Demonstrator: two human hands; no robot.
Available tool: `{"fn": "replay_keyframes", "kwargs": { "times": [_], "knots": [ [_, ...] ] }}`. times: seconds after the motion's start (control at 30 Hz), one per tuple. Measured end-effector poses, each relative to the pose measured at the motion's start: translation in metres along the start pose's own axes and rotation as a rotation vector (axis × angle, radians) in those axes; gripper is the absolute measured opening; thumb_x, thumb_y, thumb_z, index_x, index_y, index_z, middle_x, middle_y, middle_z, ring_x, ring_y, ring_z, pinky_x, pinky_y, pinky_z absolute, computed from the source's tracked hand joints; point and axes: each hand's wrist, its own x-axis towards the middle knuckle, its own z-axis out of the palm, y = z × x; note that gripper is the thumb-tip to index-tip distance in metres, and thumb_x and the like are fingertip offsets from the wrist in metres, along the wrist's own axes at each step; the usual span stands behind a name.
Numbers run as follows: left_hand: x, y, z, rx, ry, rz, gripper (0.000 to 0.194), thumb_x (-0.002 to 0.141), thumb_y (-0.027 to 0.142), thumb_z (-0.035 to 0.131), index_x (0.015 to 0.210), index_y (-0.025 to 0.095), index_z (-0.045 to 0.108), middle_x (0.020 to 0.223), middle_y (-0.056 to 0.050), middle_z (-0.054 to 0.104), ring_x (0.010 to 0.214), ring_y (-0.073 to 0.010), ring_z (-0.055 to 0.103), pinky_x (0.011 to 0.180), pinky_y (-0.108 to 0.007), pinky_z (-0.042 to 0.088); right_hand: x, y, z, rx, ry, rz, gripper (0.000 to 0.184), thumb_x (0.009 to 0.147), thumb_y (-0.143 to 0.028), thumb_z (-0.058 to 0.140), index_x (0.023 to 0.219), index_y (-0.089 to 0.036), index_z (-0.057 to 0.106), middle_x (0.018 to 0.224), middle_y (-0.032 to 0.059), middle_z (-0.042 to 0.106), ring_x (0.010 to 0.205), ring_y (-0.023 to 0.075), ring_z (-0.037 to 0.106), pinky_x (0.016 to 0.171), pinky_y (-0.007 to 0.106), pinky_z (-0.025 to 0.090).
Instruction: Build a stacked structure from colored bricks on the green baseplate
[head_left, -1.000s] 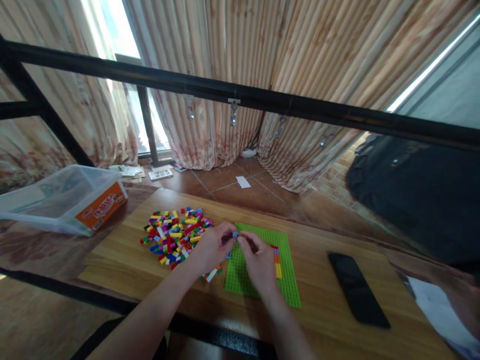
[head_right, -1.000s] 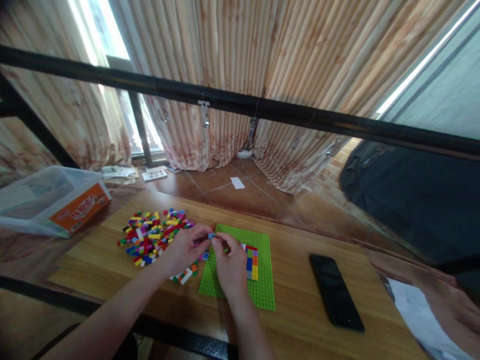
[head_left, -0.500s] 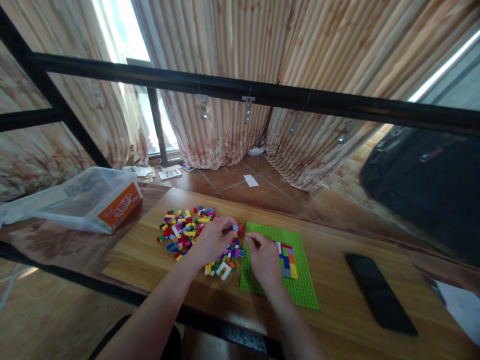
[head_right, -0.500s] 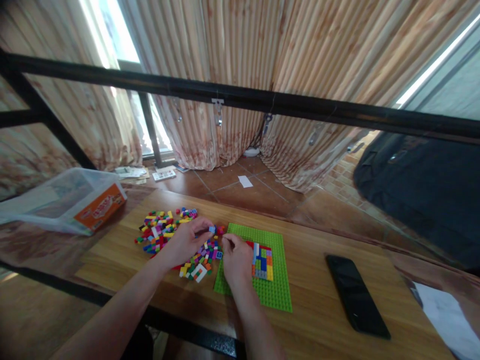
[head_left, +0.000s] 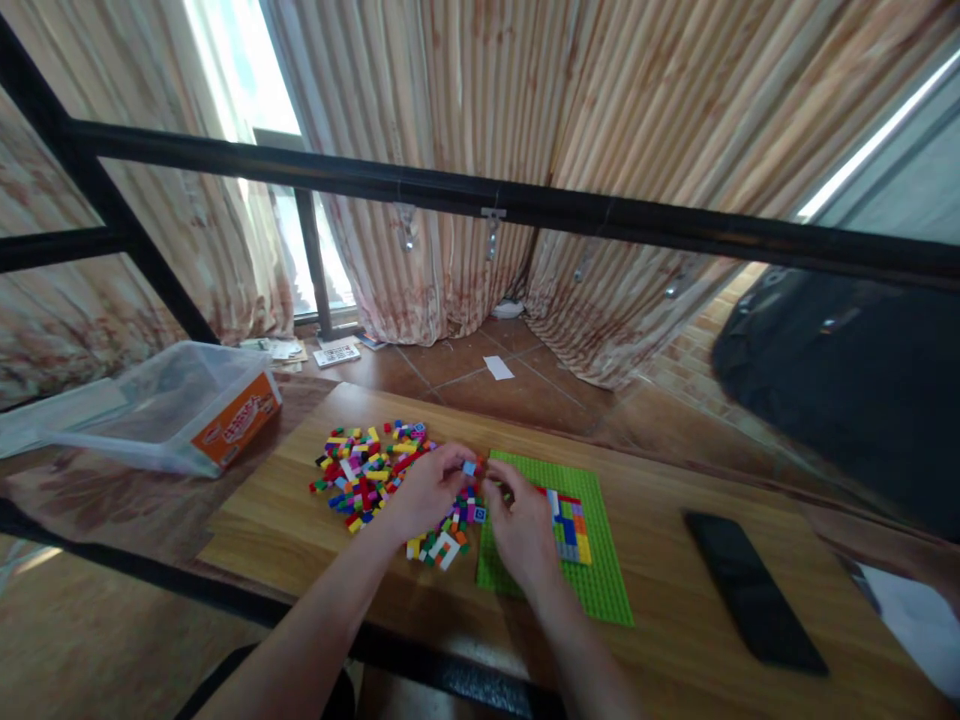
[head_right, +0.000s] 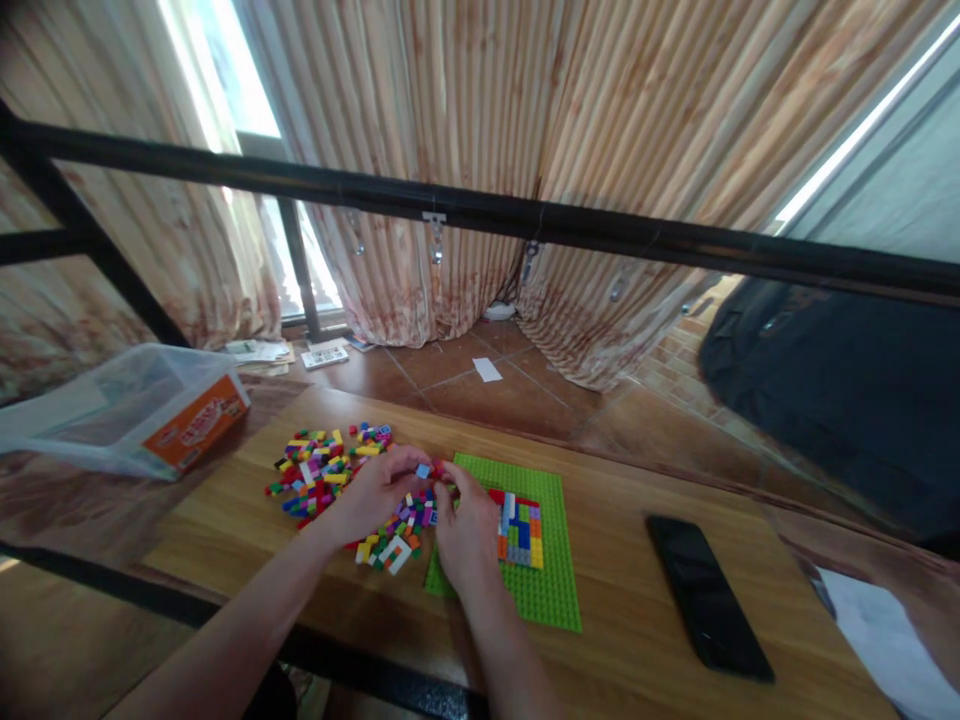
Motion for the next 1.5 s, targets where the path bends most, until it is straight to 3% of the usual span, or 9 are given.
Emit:
{"fn": "replay_keyframes", "kwargs": {
  "times": [0.23, 0.43, 0.6, 0.7, 0.87, 1.1, 1.5],
  "knots": [
    [-0.001, 0.013, 0.02, -0.333, -0.062, -0.15, 0.021, 0.076, 0.012, 0.059, 0.096, 0.014, 0.058, 0.089, -0.005, 0.069, 0.084, -0.017, 0.065, 0.075, -0.03, 0.05, -0.001, 0.003, -0.016, -0.014, 0.008, -0.114, 0.024, 0.086, -0.02, 0.055, 0.107, -0.022, 0.067, 0.099, 0.0053, 0.066, 0.089, 0.018, 0.063, 0.081, 0.031, 0.049],
    [-0.001, 0.015, 0.036, -0.384, -0.085, -0.187, 0.039, 0.076, 0.016, 0.062, 0.113, 0.016, 0.051, 0.095, -0.005, 0.069, 0.082, -0.015, 0.064, 0.078, -0.031, 0.049, -0.004, 0.008, -0.042, 0.0, 0.011, -0.132, 0.019, 0.088, -0.025, 0.054, 0.1, -0.024, 0.069, 0.094, 0.0043, 0.065, 0.086, 0.0173, 0.062, 0.078, 0.03, 0.049],
    [-0.004, 0.006, 0.053, -0.244, -0.049, -0.191, 0.042, 0.079, 0.02, 0.059, 0.12, 0.015, 0.049, 0.112, -0.013, 0.064, 0.095, -0.021, 0.065, 0.087, -0.04, 0.049, -0.003, 0.041, -0.088, -0.066, 0.145, -0.013, 0.023, 0.086, -0.033, 0.055, 0.098, -0.022, 0.071, 0.096, 0.0066, 0.065, 0.085, 0.0195, 0.062, 0.072, 0.031, 0.05],
    [-0.007, 0.004, 0.063, -0.151, -0.066, -0.182, 0.046, 0.079, 0.018, 0.058, 0.124, 0.013, 0.049, 0.121, -0.018, 0.059, 0.104, -0.0236, 0.062, 0.091, -0.042, 0.048, -0.004, 0.069, -0.104, -0.115, 0.171, 0.085, 0.026, 0.083, -0.035, 0.055, 0.095, -0.02, 0.072, 0.096, 0.0081, 0.066, 0.087, 0.0219, 0.062, 0.072, 0.033, 0.05],
    [-0.009, 0.006, 0.079, -0.124, -0.09, -0.197, 0.06, 0.077, 0.013, 0.058, 0.134, 0.01, 0.041, 0.13, -0.02, 0.055, 0.119, -0.0259, 0.055, 0.1, -0.044, 0.044, -0.005, 0.091, -0.096, -0.117, 0.122, 0.144, 0.026, 0.081, -0.035, 0.056, 0.094, -0.021, 0.073, 0.099, 0.0085, 0.066, 0.093, 0.0233, 0.062, 0.082, 0.037, 0.049],
    [-0.008, 0.004, 0.087, -0.138, -0.134, -0.231, 0.072, 0.077, 0.012, 0.057, 0.144, 0.008, 0.029, 0.131, -0.021, 0.054, 0.122, -0.027, 0.052, 0.102, -0.046, 0.042, 0.0, 0.089, -0.088, -0.077, 0.048, 0.155, 0.025, 0.08, -0.035, 0.056, 0.092, -0.021, 0.074, 0.099, 0.0082, 0.067, 0.095, 0.0231, 0.062, 0.089, 0.039, 0.046],
    [-0.01, -0.003, 0.088, -0.114, -0.146, -0.195, 0.076, 0.076, 0.014, 0.06, 0.145, 0.014, 0.028, 0.136, -0.019, 0.052, 0.124, -0.0273, 0.051, 0.103, -0.048, 0.041, 0.002, 0.087, -0.09, -0.092, -0.022, 0.093, 0.023, 0.082, -0.032, 0.054, 0.091, -0.021, 0.072, 0.096, 0.0069, 0.067, 0.094, 0.0219, 0.061, 0.089, 0.038, 0.046]
  ]
}}
